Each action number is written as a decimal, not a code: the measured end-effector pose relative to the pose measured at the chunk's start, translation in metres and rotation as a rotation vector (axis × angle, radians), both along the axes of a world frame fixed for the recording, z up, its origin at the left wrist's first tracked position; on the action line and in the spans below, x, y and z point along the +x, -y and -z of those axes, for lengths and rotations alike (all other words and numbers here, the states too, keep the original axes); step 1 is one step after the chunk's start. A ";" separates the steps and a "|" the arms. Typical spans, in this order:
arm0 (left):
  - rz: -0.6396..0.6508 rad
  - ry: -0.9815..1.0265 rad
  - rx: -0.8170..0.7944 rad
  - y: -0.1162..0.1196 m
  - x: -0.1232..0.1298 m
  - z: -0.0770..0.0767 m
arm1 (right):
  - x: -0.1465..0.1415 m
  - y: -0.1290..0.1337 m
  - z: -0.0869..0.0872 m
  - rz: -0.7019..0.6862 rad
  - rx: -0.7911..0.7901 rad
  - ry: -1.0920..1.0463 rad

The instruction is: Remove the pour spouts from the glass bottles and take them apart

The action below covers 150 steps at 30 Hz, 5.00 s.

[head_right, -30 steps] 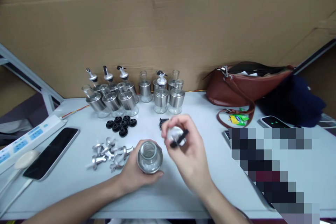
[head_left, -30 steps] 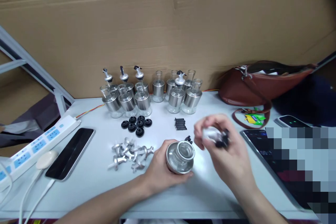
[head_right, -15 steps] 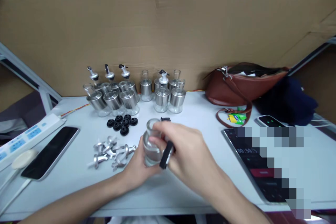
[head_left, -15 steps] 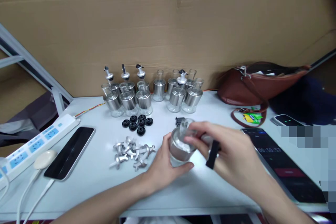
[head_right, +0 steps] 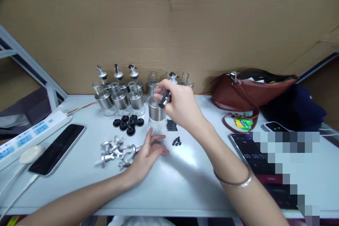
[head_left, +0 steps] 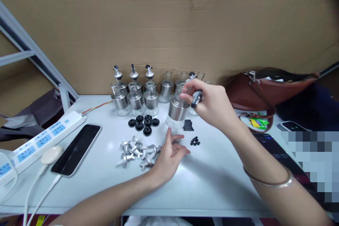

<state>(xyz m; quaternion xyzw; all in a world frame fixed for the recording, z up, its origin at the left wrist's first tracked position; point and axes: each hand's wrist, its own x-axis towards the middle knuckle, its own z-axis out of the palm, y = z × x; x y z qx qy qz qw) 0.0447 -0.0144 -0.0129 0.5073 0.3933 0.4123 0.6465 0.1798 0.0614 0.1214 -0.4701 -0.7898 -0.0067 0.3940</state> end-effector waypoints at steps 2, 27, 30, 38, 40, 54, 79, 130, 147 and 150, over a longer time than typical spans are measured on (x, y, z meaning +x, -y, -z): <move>0.041 -0.027 0.029 0.001 -0.001 0.000 | -0.004 -0.010 0.008 0.002 -0.011 -0.007; 0.086 0.039 0.008 0.001 -0.002 -0.002 | -0.007 -0.010 0.070 -0.106 -0.031 -0.270; 0.076 0.090 0.000 0.000 -0.003 -0.005 | -0.001 0.013 0.082 -0.233 -0.100 -0.161; 0.052 0.116 -0.047 -0.004 -0.003 -0.015 | 0.010 0.034 0.094 -0.428 -0.711 -0.386; 0.055 0.118 -0.064 -0.004 -0.002 -0.013 | 0.014 0.033 0.091 -0.402 -0.689 -0.391; 0.068 -0.148 0.004 -0.003 -0.003 -0.012 | 0.014 0.037 0.097 -0.432 -0.018 0.110; 0.115 -0.293 0.010 -0.001 -0.006 -0.019 | 0.014 0.038 0.096 -0.215 -0.012 -0.010; 0.146 -0.267 -0.030 0.001 -0.008 -0.020 | 0.035 0.025 0.087 -0.701 -1.124 -0.493; 0.151 -0.276 -0.014 -0.002 -0.007 -0.020 | 0.029 0.030 0.085 -0.631 -0.875 -0.176; 0.144 -0.288 -0.001 -0.002 -0.007 -0.020 | 0.027 0.031 0.084 -0.620 -0.862 -0.189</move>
